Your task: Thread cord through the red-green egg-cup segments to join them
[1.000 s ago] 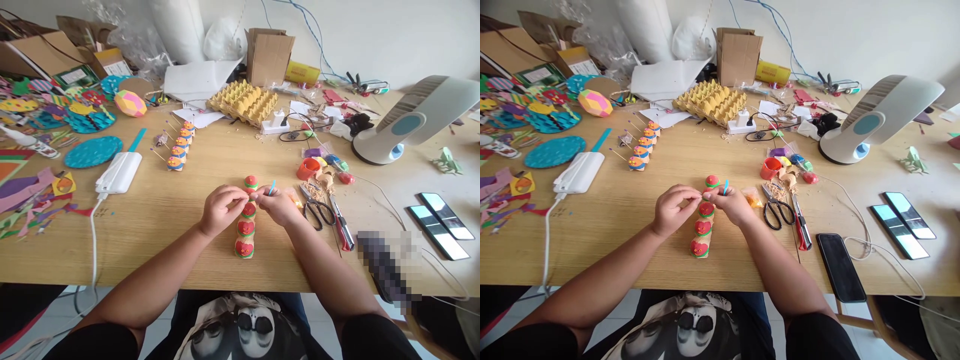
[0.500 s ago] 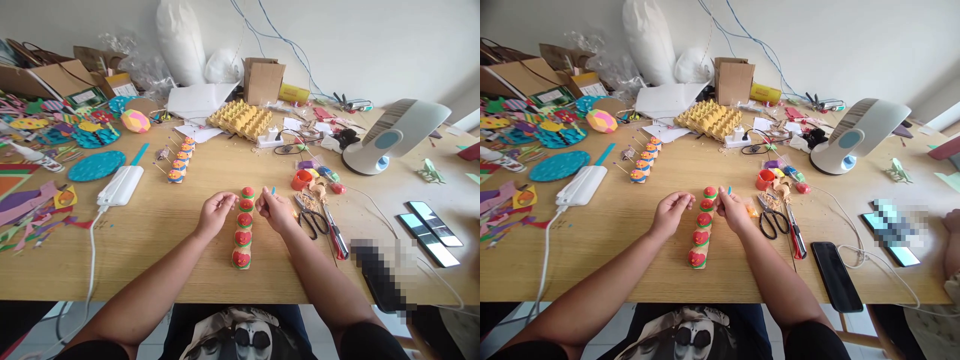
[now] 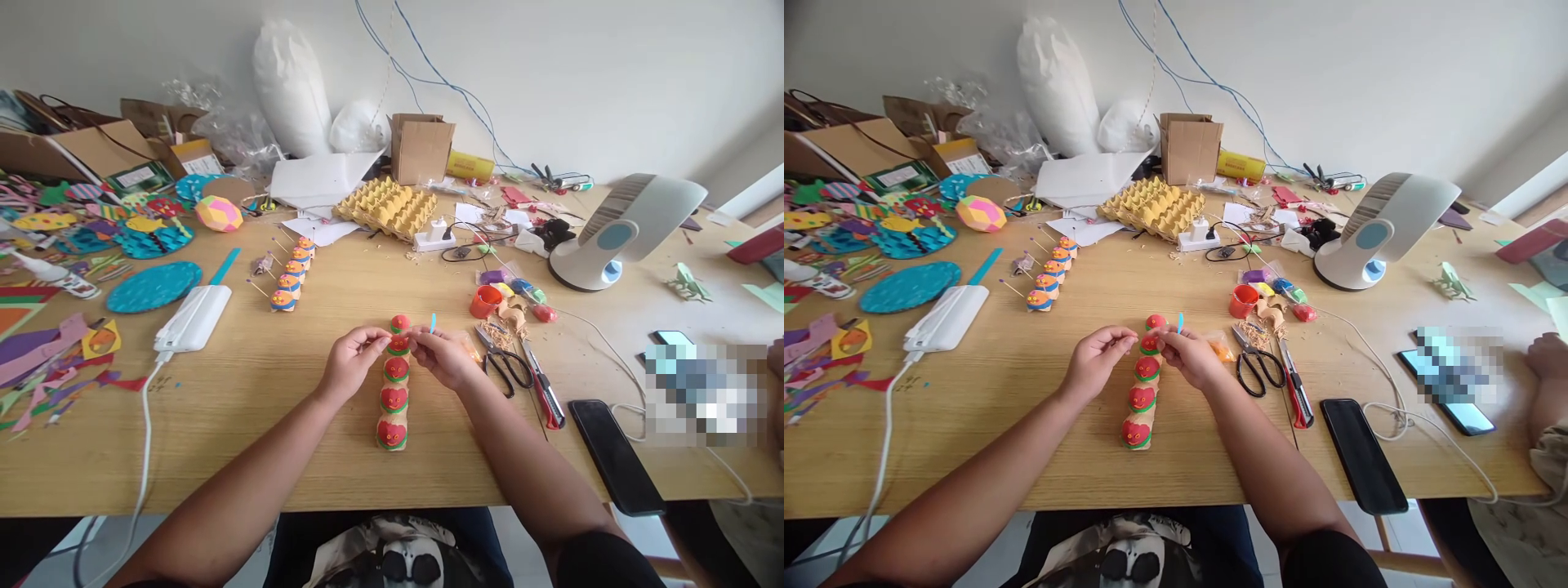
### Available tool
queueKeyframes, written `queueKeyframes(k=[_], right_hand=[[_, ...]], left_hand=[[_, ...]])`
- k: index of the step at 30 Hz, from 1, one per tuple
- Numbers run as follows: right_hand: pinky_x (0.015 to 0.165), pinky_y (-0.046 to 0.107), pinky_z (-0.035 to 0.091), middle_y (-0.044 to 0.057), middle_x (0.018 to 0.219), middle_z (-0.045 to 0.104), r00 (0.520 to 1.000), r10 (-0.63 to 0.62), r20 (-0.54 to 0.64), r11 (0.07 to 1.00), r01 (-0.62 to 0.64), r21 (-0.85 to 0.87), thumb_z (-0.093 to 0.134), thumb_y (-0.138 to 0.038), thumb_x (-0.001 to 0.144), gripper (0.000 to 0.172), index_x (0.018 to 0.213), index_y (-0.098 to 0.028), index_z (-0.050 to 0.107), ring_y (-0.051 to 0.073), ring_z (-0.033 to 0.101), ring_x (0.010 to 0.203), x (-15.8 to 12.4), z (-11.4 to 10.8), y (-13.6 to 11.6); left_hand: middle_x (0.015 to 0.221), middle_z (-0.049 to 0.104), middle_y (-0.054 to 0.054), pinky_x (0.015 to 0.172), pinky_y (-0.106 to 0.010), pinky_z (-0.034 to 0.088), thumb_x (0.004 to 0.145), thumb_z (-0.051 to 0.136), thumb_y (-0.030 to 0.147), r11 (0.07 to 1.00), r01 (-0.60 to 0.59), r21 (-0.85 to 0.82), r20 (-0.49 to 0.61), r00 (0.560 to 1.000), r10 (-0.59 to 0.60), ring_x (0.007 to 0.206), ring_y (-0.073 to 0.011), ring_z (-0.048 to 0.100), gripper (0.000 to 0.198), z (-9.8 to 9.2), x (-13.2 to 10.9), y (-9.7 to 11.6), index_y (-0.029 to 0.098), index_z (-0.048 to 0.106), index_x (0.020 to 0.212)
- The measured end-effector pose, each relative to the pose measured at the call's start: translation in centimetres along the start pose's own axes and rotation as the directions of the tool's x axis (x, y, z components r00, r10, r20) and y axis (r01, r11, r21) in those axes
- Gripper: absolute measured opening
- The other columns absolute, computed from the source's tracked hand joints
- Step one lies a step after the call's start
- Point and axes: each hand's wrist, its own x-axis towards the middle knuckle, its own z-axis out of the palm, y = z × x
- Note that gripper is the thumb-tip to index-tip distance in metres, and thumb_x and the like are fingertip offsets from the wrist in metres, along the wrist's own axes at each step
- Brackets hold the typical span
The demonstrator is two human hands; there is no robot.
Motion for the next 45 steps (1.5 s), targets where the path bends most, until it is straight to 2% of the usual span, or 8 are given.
queueKeyframes(k=[4, 8, 12, 17, 24, 29, 35, 45], right_hand=[[0.048, 0.026, 0.015, -0.005, 0.058, 0.045, 0.997, -0.017, 0.074, 0.985, 0.03, -0.167, 0.078, -0.056, 0.071, 0.045, 0.085, -0.013, 0.076, 0.007, 0.028, 0.051, -0.4, 0.4, 0.1], [0.05, 0.027, 0.012, -0.005, 0.056, 0.042, 0.984, 0.028, 0.173, 0.961, 0.022, -0.277, 0.077, -0.061, 0.073, 0.049, 0.082, -0.013, 0.074, 0.007, 0.028, 0.051, -0.7, 0.5, 0.0], [0.051, 0.027, 0.012, -0.008, 0.053, 0.037, 0.992, 0.023, 0.127, 0.959, 0.014, -0.283, 0.084, -0.059, 0.067, 0.048, 0.08, -0.015, 0.071, 0.006, 0.024, 0.051, -0.5, 0.4, 0.2], [0.051, 0.027, 0.013, -0.008, 0.055, 0.045, 0.995, 0.036, 0.091, 0.979, -0.017, -0.204, 0.09, -0.051, 0.061, 0.045, 0.08, -0.015, 0.071, 0.006, 0.026, 0.051, -0.3, 0.5, 0.3], [0.053, 0.026, 0.017, -0.005, 0.059, 0.054, 0.999, 0.034, 0.032, 0.998, -0.032, -0.053, 0.096, -0.042, 0.053, 0.043, 0.069, -0.016, 0.067, 0.006, 0.033, 0.053, 0.0, 0.6, 0.9], [0.051, 0.027, 0.013, -0.007, 0.054, 0.046, 1.0, -0.015, 0.007, 0.998, 0.015, -0.054, 0.09, -0.046, 0.061, 0.04, 0.073, -0.017, 0.066, 0.005, 0.026, 0.05, 0.1, 0.4, 0.9], [0.051, 0.028, 0.014, -0.007, 0.053, 0.039, 0.989, -0.143, -0.035, 0.985, 0.139, -0.1, 0.077, -0.055, 0.075, 0.04, 0.07, -0.018, 0.063, 0.008, 0.024, 0.05, 0.4, 0.1, 1.6], [0.049, 0.027, 0.021, -0.006, 0.049, 0.037, 0.903, -0.326, -0.279, 0.936, 0.267, -0.23, 0.069, -0.063, 0.078, 0.047, 0.065, -0.019, 0.062, 0.009, 0.028, 0.049, 1.1, -0.7, 1.8]], left_hand=[[0.09, 0.075, -0.006, 0.072, -0.025, 0.056, 0.091, 0.067, 0.046, 1.0, -0.029, 0.008, 0.028, 0.999, 0.028, 0.076, -0.0146, 0.066, 0.029, 0.1, -0.1, 0.1, 0.018, 0.075, 0.094], [0.089, 0.074, -0.005, 0.075, -0.026, 0.057, 0.095, 0.064, 0.042, 0.995, -0.092, 0.046, 0.084, 0.993, 0.088, 0.081, -0.0156, 0.069, 0.025, 0.3, -0.3, 0.5, 0.019, 0.073, 0.092], [0.093, 0.073, -0.005, 0.077, -0.027, 0.057, 0.094, 0.066, 0.033, 0.95, -0.269, 0.158, 0.093, 0.962, 0.257, 0.086, -0.016, 0.069, 0.014, 0.4, -0.3, 0.8, 0.021, 0.074, 0.093], [0.091, 0.072, -0.003, 0.075, -0.026, 0.057, 0.093, 0.068, 0.023, 0.863, -0.442, 0.244, 0.144, 0.897, 0.419, 0.083, -0.0139, 0.068, 0.011, 0.2, -0.1, 0.8, 0.024, 0.077, 0.098], [0.096, 0.071, -0.002, 0.072, -0.022, 0.058, 0.092, 0.067, 0.015, 0.883, -0.425, 0.2, 0.155, 0.903, 0.4, 0.084, -0.012, 0.068, 0.018, 0.5, -0.1, 0.5, 0.024, 0.076, 0.104], [0.103, 0.072, -0.004, 0.077, -0.025, 0.06, 0.092, 0.066, 0.016, 0.882, -0.413, 0.226, 0.162, 0.909, 0.384, 0.091, -0.0146, 0.07, 0.025, 0.5, -0.2, 0.3, 0.025, 0.073, 0.114], [0.1, 0.072, -0.002, 0.084, -0.027, 0.058, 0.092, 0.067, 0.012, 0.802, -0.49, 0.343, 0.15, 0.871, 0.468, 0.093, -0.0141, 0.068, 0.029, 0.2, -0.1, 0.1, 0.026, 0.072, 0.117], [0.096, 0.071, -0.003, 0.08, -0.027, 0.057, 0.091, 0.067, 0.013, 0.788, -0.48, 0.384, 0.099, 0.87, 0.482, 0.088, -0.0142, 0.067, 0.024, 0.2, 0.1, 0.2, 0.024, 0.073, 0.112]])
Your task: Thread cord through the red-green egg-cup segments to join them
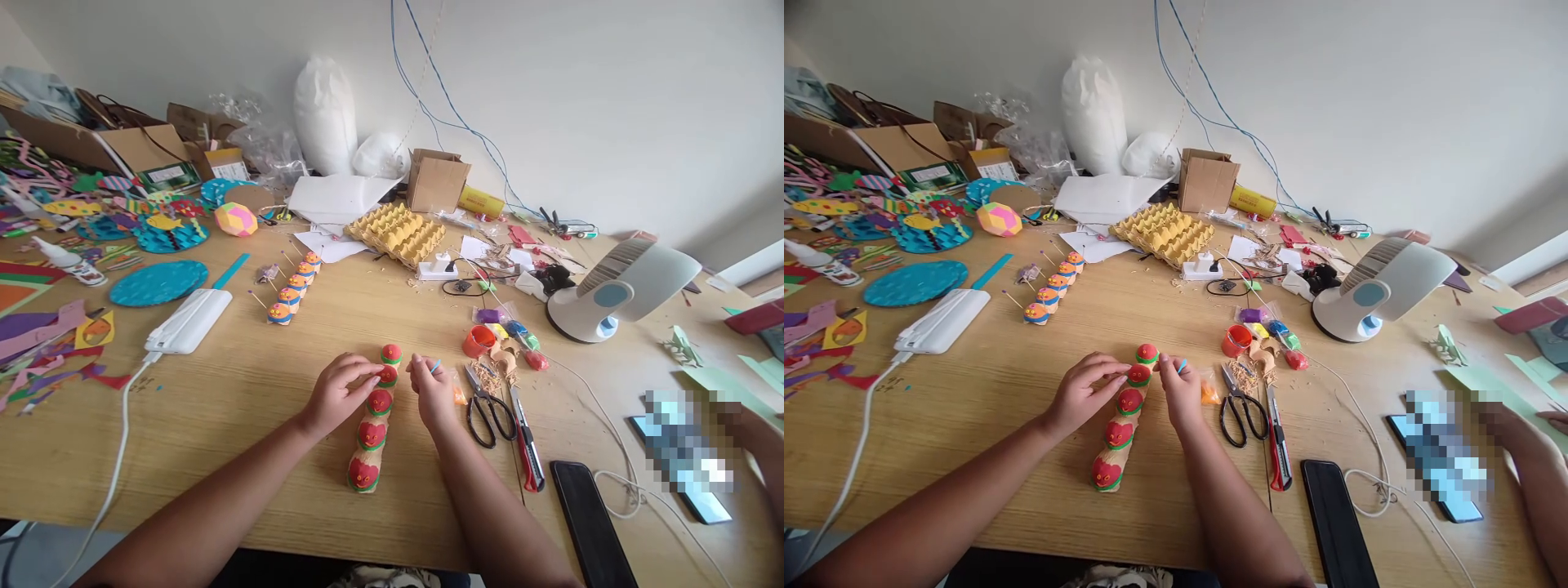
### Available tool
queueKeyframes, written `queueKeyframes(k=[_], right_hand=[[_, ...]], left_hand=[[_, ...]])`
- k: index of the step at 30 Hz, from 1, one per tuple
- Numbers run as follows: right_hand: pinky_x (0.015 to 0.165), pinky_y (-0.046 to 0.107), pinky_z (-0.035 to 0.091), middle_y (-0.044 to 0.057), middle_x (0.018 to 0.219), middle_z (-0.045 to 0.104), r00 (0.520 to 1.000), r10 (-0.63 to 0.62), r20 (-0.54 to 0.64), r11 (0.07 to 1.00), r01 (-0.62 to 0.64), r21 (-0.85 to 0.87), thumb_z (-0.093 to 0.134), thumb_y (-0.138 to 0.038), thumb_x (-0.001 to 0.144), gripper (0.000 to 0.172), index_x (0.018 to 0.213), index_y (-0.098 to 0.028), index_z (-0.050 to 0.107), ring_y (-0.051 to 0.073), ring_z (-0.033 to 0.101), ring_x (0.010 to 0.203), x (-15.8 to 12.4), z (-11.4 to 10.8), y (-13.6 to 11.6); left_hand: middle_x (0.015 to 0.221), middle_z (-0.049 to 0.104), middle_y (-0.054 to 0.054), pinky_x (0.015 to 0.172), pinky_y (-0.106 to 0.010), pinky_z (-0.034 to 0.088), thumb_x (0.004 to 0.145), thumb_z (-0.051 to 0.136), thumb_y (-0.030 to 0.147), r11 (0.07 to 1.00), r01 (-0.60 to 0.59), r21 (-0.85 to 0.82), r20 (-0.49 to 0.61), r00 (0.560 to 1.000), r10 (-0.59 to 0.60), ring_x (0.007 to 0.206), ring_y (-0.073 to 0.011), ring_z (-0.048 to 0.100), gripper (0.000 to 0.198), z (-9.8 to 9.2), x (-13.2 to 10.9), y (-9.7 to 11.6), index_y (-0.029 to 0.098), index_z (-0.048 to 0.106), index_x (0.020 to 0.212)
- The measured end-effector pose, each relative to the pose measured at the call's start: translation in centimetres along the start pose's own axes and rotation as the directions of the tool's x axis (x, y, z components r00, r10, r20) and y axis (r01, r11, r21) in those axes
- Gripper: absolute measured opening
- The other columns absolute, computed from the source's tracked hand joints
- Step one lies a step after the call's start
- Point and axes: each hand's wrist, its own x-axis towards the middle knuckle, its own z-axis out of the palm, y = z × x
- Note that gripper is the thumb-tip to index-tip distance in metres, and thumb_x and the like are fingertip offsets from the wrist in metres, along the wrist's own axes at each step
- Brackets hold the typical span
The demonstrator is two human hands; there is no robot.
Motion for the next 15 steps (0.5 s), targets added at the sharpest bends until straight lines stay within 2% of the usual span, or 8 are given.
queueKeyframes(k=[7, 12, 15], right_hand=[[0.051, 0.026, 0.032, -0.002, 0.055, 0.053, 0.986, -0.066, -0.151, 0.997, 0.061, -0.039, 0.07, -0.06, 0.078, 0.043, 0.076, -0.018, 0.07, 0.012, 0.043, 0.053, -0.08, 0.56, 0.34], [0.057, 0.027, 0.042, 0.003, 0.07, 0.068, 0.981, -0.098, -0.169, 0.994, 0.087, -0.067, 0.073, -0.056, 0.077, 0.039, 0.085, -0.017, 0.075, 0.015, 0.055, 0.063, 0.1, 0.64, 0.58], [0.066, 0.029, 0.049, 0.006, 0.079, 0.074, 0.982, -0.128, -0.14, 0.99, 0.118, -0.081, 0.075, -0.053, 0.078, 0.036, 0.084, -0.018, 0.077, 0.018, 0.062, 0.072, 0.22, 0.67, 0.84]], left_hand=[[0.094, 0.069, -0.004, 0.074, -0.026, 0.055, 0.093, 0.066, 0.015, 0.998, 0.053, -0.019, 0.001, 0.999, -0.053, 0.084, -0.0141, 0.065, 0.019, -0.08, -0.22, -0.16, 0.023, 0.072, 0.109], [0.092, 0.068, -0.003, 0.071, -0.027, 0.054, 0.093, 0.066, 0.015, 0.996, 0.073, -0.053, -0.002, 0.997, -0.073, 0.079, -0.0128, 0.061, 0.017, -0.07, -0.55, -0.1, 0.023, 0.072, 0.107], [0.095, 0.069, -0.004, 0.069, -0.026, 0.054, 0.093, 0.066, 0.016, 0.992, 0.093, -0.088, 0.029, 0.995, -0.091, 0.083, -0.0139, 0.063, 0.018, 0.13, -0.78, 0.17, 0.023, 0.072, 0.109]])
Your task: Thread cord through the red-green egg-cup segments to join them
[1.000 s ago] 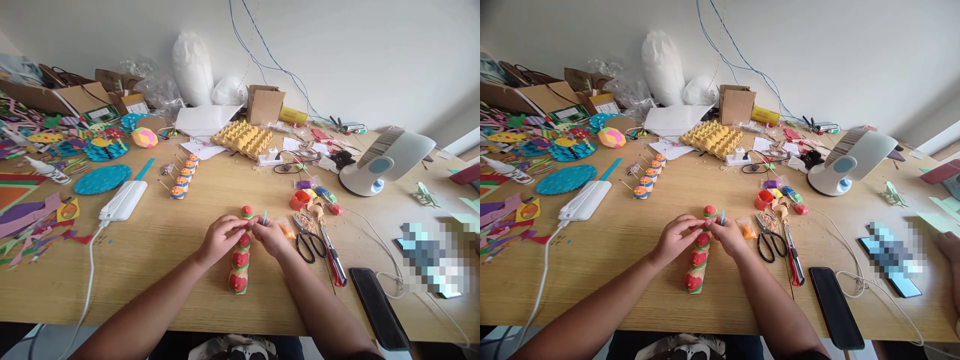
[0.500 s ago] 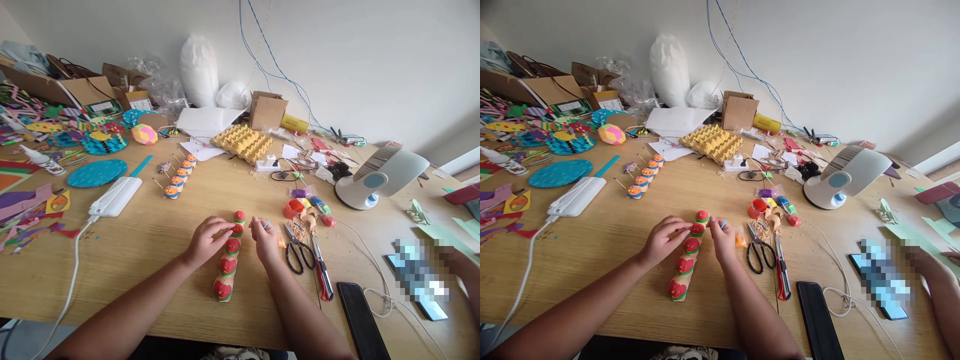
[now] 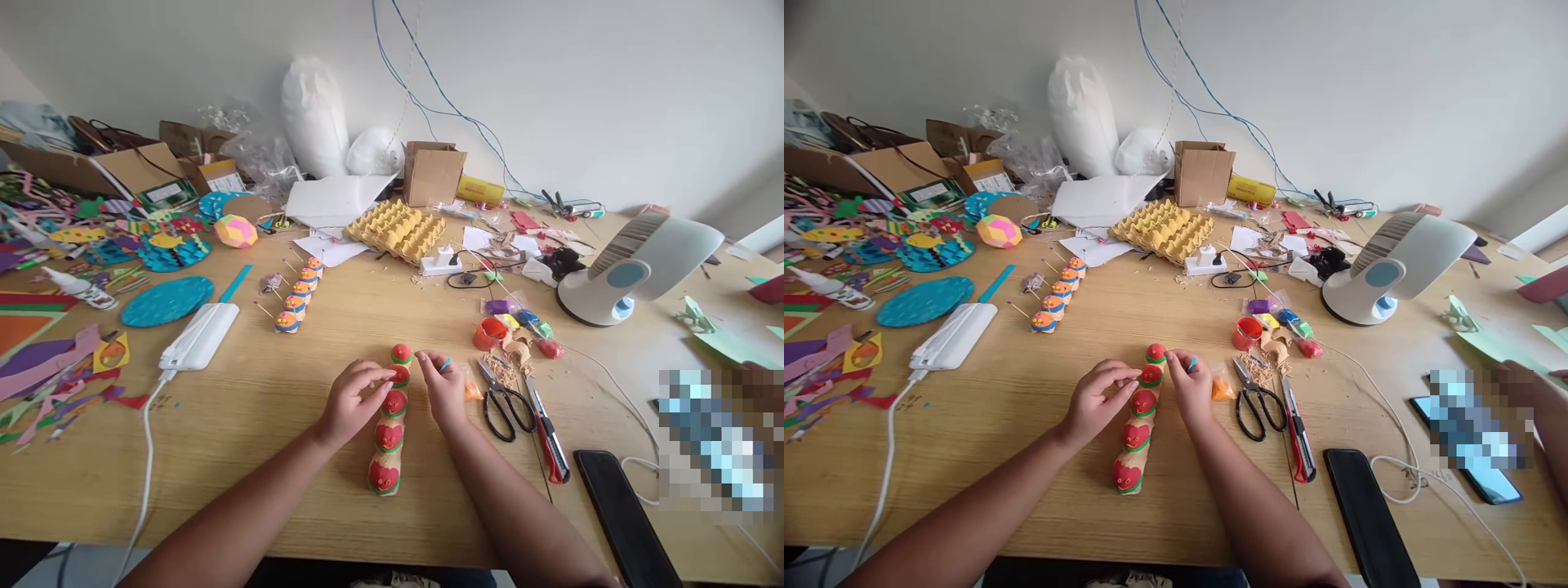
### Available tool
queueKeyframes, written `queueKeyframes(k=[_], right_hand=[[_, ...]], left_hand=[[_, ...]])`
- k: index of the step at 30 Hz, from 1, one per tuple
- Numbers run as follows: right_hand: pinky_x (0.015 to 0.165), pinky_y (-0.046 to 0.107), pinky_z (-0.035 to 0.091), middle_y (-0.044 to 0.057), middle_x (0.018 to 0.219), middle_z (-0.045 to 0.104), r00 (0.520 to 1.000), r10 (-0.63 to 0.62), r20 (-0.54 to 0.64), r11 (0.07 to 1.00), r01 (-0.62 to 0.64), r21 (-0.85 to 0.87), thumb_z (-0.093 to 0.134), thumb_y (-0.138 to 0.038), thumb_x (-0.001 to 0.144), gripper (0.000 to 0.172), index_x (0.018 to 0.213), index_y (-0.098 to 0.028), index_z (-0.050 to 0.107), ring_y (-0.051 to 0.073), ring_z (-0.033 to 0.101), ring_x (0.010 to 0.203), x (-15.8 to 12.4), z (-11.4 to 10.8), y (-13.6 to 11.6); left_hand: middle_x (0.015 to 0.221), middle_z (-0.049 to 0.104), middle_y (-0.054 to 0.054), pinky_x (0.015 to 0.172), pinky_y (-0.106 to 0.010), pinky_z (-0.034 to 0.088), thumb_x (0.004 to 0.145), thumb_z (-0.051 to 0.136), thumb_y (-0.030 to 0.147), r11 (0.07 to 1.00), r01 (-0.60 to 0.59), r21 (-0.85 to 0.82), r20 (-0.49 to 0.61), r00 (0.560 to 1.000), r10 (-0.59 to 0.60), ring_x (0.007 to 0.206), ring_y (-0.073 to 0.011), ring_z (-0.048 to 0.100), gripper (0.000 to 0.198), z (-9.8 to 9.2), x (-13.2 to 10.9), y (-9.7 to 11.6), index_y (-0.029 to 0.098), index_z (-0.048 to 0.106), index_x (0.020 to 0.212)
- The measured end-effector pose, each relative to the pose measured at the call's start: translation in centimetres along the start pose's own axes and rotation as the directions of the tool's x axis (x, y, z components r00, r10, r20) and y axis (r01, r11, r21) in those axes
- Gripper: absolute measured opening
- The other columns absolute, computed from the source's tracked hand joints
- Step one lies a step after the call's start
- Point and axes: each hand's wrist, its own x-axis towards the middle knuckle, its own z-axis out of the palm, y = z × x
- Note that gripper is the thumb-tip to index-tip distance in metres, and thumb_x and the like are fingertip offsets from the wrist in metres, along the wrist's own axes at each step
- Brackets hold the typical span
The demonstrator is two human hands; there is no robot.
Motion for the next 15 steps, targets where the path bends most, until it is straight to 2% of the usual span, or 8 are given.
queueKeyframes(k=[4, 11, 15], right_hand=[[0.068, 0.03, 0.05, 0.006, 0.082, 0.077, 0.998, -0.044, 0.037, 0.998, 0.046, -0.052, 0.073, -0.048, 0.081, 0.031, 0.087, -0.019, 0.079, 0.02, 0.065, 0.075, 0.0, -0.2, -0.2], [0.068, 0.033, 0.052, 0.007, 0.083, 0.079, 0.997, -0.069, -0.018, 0.99, 0.066, -0.122, 0.072, -0.045, 0.08, 0.027, 0.085, -0.019, 0.08, 0.023, 0.068, 0.076, 0.2, -0.8, -1.3], [0.07, 0.033, 0.053, 0.007, 0.084, 0.079, 0.997, -0.078, 0.006, 0.989, 0.078, -0.125, 0.072, -0.043, 0.081, 0.024, 0.082, -0.02, 0.079, 0.023, 0.068, 0.077, 0.0, -0.7, -1.2]], left_hand=[[0.095, 0.069, -0.004, 0.074, -0.027, 0.055, 0.094, 0.064, 0.014, 0.999, -0.033, -0.011, 0.005, 0.999, 0.033, 0.085, -0.0139, 0.063, 0.019, 0.3, -0.1, 0.3, 0.023, 0.071, 0.109], [0.098, 0.07, -0.005, 0.073, -0.029, 0.056, 0.095, 0.063, 0.02, 1.0, 0.022, -0.017, -0.014, 1.0, -0.022, 0.081, -0.0142, 0.063, 0.015, 0.7, 0.2, 0.3, 0.022, 0.072, 0.107], [0.099, 0.07, -0.006, 0.074, -0.029, 0.057, 0.096, 0.062, 0.022, 0.999, 0.044, -0.002, -0.024, 0.999, -0.044, 0.087, -0.0158, 0.064, 0.014, 0.8, 0.3, 0.2, 0.022, 0.072, 0.107]])
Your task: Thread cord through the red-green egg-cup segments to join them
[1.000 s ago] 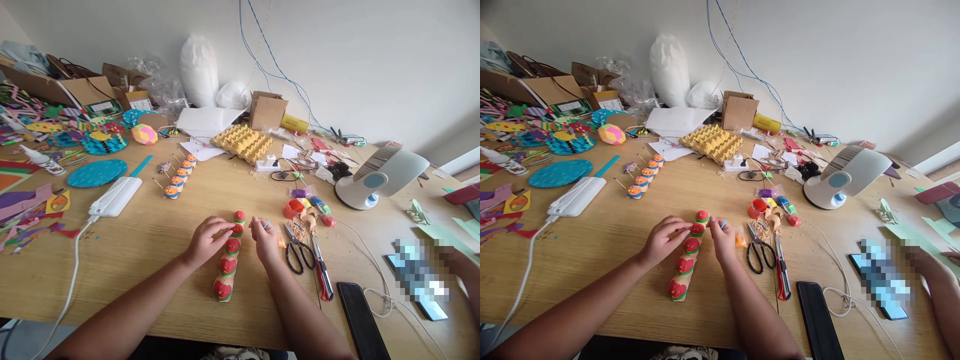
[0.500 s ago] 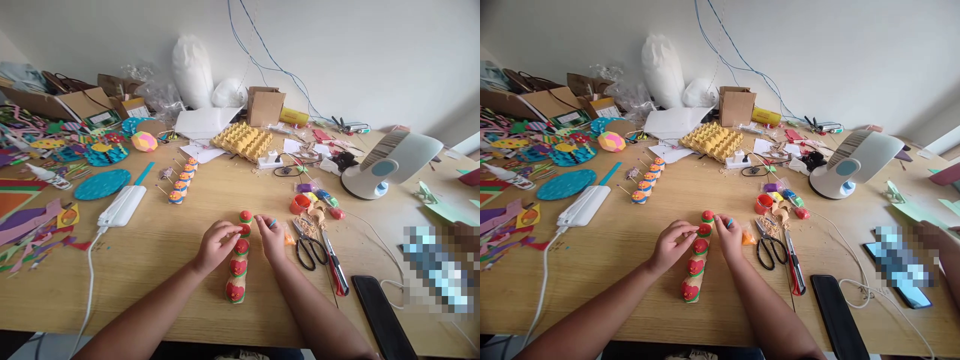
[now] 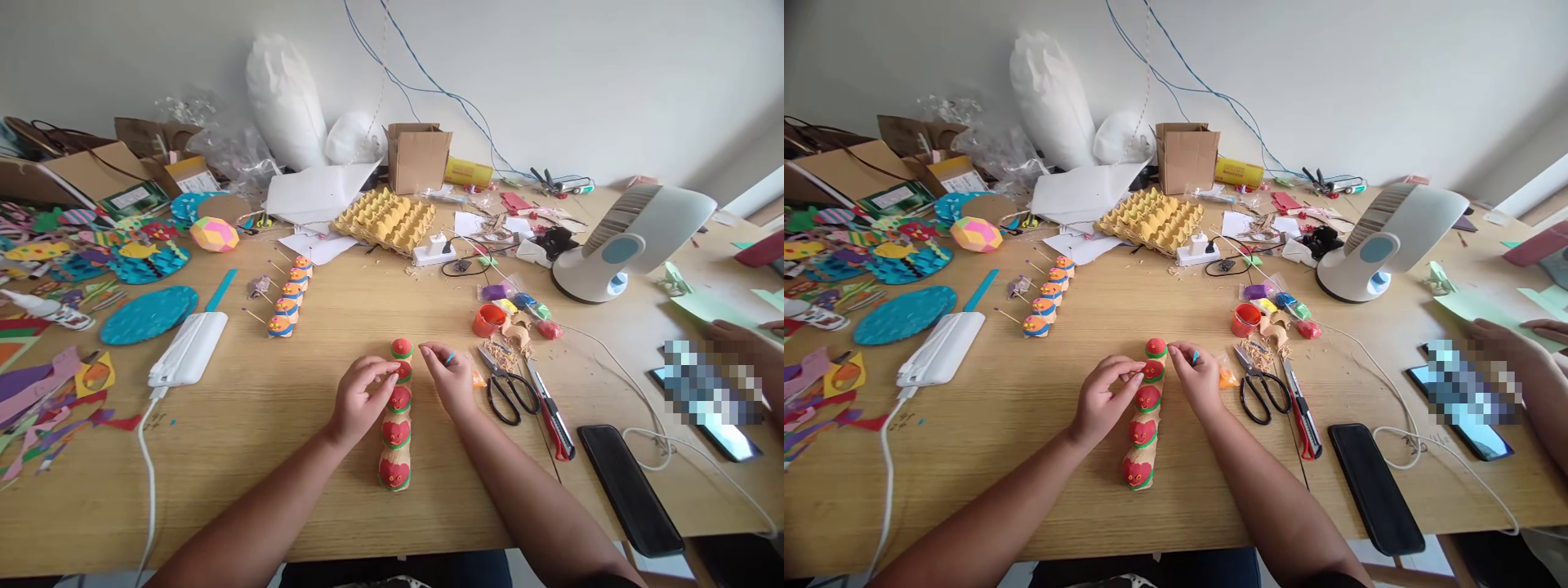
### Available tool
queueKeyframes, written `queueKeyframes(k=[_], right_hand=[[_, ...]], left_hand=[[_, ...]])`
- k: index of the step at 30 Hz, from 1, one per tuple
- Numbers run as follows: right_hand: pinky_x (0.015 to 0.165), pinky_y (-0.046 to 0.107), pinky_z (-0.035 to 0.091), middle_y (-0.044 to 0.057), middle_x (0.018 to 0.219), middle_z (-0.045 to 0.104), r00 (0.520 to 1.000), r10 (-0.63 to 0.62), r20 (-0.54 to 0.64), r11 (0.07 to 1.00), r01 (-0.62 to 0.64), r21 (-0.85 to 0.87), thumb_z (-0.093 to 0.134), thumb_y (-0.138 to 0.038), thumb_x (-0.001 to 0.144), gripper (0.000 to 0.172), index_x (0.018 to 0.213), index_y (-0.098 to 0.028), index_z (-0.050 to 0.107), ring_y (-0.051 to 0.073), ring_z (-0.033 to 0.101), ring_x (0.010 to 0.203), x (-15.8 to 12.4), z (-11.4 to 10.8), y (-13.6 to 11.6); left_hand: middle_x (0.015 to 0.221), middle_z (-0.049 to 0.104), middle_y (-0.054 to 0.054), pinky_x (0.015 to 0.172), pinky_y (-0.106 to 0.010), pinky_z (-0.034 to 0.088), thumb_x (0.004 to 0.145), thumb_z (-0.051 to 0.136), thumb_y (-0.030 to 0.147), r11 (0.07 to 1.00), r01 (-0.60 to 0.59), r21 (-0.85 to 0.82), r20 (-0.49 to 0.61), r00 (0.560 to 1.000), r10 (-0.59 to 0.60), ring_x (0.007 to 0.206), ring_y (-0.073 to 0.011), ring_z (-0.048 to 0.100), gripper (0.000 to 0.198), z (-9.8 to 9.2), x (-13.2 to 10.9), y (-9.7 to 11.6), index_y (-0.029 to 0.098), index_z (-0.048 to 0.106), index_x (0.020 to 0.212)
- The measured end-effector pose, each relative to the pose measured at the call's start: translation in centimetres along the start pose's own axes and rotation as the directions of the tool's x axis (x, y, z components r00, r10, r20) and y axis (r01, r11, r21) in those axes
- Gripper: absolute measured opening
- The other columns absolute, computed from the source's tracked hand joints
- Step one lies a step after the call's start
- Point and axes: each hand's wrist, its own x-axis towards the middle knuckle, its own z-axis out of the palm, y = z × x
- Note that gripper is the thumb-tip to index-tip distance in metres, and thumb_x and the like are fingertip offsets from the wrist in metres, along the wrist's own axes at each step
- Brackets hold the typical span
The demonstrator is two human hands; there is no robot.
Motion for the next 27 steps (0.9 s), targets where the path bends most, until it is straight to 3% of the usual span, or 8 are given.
queueKeyframes(k=[4, 10, 16, 20, 27], right_hand=[[0.068, 0.033, 0.052, 0.006, 0.082, 0.078, 0.999, 0.001, 0.039, 1.0, -0.001, 0.002, 0.073, -0.043, 0.081, 0.023, 0.083, -0.021, 0.08, 0.022, 0.067, 0.073, -0.36, 0.23, 0.27], [0.076, 0.035, 0.054, 0.006, 0.088, 0.079, 0.995, -0.002, 0.096, 1.0, 0.0, 0.02, 0.071, -0.041, 0.083, 0.022, 0.086, -0.021, 0.079, 0.023, 0.07, 0.082, -0.57, 0.38, 0.37], [0.077, 0.034, 0.054, 0.007, 0.088, 0.08, 0.998, 0.032, 0.047, 0.999, -0.033, 0.024, 0.073, -0.042, 0.081, 0.023, 0.085, -0.021, 0.079, 0.023, 0.069, 0.081, -0.31, 0.29, 0.27], [0.08, 0.035, 0.054, 0.007, 0.091, 0.08, 0.998, 0.031, 0.05, 0.998, -0.033, 0.046, 0.072, -0.044, 0.081, 0.025, 0.086, -0.02, 0.078, 0.024, 0.069, 0.084, -0.22, 0.31, 0.44], [0.069, 0.031, 0.049, 0.005, 0.08, 0.074, 0.996, -0.051, 0.067, 0.999, 0.052, -0.009, 0.069, -0.048, 0.083, 0.028, 0.084, -0.02, 0.076, 0.02, 0.063, 0.076, -0.33, 0.5, 0.15]], left_hand=[[0.1, 0.069, -0.005, 0.075, -0.029, 0.056, 0.096, 0.062, 0.02, 1.0, -0.015, 0.016, -0.013, 1.0, 0.015, 0.087, -0.0152, 0.064, 0.015, 0.05, 0.08, -0.09, 0.022, 0.071, 0.108], [0.102, 0.069, -0.005, 0.075, -0.028, 0.055, 0.093, 0.065, 0.016, 0.998, -0.059, 0.023, -0.014, 0.998, 0.059, 0.091, -0.0158, 0.064, 0.02, 0.14, -0.03, 0.19, 0.024, 0.07, 0.11], [0.105, 0.07, -0.005, 0.088, -0.034, 0.056, 0.093, 0.065, 0.015, 0.992, -0.116, 0.056, 0.031, 0.993, 0.114, 0.098, -0.0177, 0.065, 0.023, 0.11, -0.18, 0.07, 0.025, 0.069, 0.113], [0.103, 0.07, -0.005, 0.088, -0.034, 0.056, 0.094, 0.064, 0.017, 0.99, -0.115, 0.085, -0.009, 0.993, 0.117, 0.095, -0.0174, 0.065, 0.021, -0.13, 0.04, -0.39, 0.025, 0.07, 0.113], [0.102, 0.069, -0.006, 0.089, -0.036, 0.057, 0.095, 0.063, 0.02, 0.99, -0.093, 0.106, -0.021, 0.995, 0.096, 0.095, -0.0181, 0.065, 0.018, -0.48, 0.09, -0.72, 0.024, 0.071, 0.11]])
